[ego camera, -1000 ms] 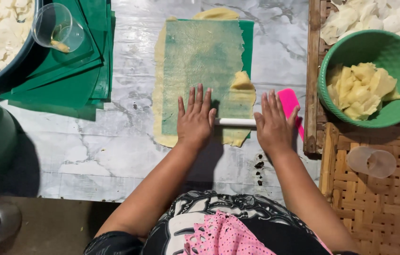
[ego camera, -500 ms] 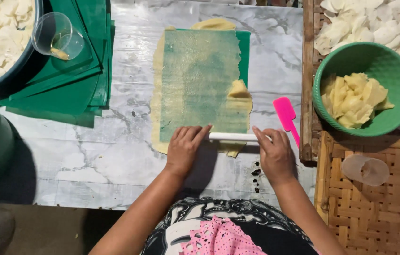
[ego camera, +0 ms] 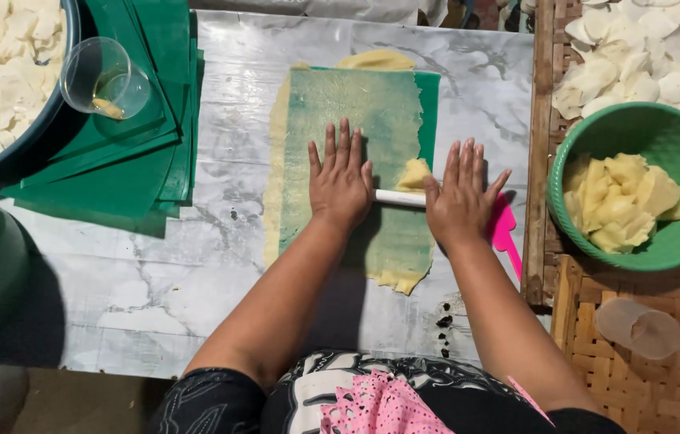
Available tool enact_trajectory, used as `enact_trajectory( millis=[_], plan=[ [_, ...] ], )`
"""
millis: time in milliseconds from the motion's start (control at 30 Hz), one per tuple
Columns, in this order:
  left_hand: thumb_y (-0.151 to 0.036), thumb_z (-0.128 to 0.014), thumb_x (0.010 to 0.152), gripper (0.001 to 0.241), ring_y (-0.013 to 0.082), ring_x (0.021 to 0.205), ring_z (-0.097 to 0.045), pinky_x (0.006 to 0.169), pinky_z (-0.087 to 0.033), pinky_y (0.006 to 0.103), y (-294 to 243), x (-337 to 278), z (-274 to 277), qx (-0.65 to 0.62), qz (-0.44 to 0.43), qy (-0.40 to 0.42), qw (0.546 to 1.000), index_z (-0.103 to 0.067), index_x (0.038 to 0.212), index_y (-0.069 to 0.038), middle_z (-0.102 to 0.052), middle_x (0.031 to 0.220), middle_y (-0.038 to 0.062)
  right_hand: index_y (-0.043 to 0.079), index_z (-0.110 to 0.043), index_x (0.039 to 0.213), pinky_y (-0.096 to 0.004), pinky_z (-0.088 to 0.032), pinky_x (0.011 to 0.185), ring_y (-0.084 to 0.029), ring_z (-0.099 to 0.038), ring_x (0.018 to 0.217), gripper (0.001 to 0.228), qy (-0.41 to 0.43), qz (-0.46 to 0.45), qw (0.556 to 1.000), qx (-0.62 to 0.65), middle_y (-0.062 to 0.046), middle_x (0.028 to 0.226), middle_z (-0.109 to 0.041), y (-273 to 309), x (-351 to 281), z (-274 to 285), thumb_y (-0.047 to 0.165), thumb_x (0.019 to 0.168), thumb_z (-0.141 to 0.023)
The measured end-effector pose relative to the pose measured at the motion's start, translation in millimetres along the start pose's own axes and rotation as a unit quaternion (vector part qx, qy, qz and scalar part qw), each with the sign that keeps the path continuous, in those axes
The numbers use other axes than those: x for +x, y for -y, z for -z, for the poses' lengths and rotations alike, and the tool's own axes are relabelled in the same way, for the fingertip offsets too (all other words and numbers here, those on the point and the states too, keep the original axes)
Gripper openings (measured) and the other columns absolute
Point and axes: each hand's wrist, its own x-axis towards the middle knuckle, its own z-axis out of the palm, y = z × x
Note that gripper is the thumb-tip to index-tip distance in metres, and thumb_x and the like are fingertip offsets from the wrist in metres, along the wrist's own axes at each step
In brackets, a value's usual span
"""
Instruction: Rolling out yellow dough on a green mat using a rolling pin at a food preparation station.
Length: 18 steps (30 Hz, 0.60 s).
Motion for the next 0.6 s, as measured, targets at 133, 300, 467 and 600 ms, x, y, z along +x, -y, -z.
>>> enact_trajectory(
  millis=[133,300,467,600],
  plan=[
    [-0.048,-0.019,0.109,0.067,0.0297,0.16,0.004,0.127,0.009,0.0565,5.1,43.7,-0.1,0.002,0.014,0.061,0.998,-0.015,0.166,-0.013,-0.002,0.174,0.011,0.01,-0.021,0.165,-0.078,-0.004,0.116,-0.034,-0.015,0.159,0.074,0.087,-0.051,0.994,0.031,-0.021,0.171,-0.021,-0.3,34.0,7.7,0.056,0.108,-0.029],
    [-0.051,-0.023,0.108,0.071,0.0305,0.16,0.002,0.127,0.007,0.0569,8.1,37.0,5.8,-0.002,0.016,0.075,0.997,-0.013,0.166,-0.011,-0.002,0.173,0.013,0.015,-0.061,0.122,-0.048,-0.039,0.096,-0.029,-0.053,0.112,0.055,-0.076,0.065,0.993,0.059,-0.007,0.124,-0.051,-24.8,-9.2,-12.2,0.064,0.095,-0.059],
    [-0.051,-0.021,0.108,0.071,0.0305,0.16,0.004,0.127,0.009,0.0571,12.7,36.7,2.3,-0.002,0.008,0.071,0.997,-0.013,0.166,-0.011,-0.001,0.174,0.013,0.025,-0.061,0.116,-0.042,-0.038,0.095,-0.021,-0.055,0.101,0.036,-0.002,0.102,0.994,0.035,0.004,0.105,-0.052,-37.1,-34.7,-12.8,0.055,0.096,-0.058],
    [-0.05,-0.021,0.109,0.069,0.0316,0.16,0.004,0.126,0.009,0.0587,-3.8,42.6,29.0,-0.008,0.005,0.054,0.998,-0.012,0.166,-0.012,0.0,0.174,0.013,0.023,-0.061,0.12,-0.043,-0.037,0.098,-0.021,-0.056,0.103,0.034,-0.032,0.143,0.989,0.033,0.004,0.105,-0.054,-49.0,-11.4,12.4,0.05,0.103,-0.048]
  ],
)
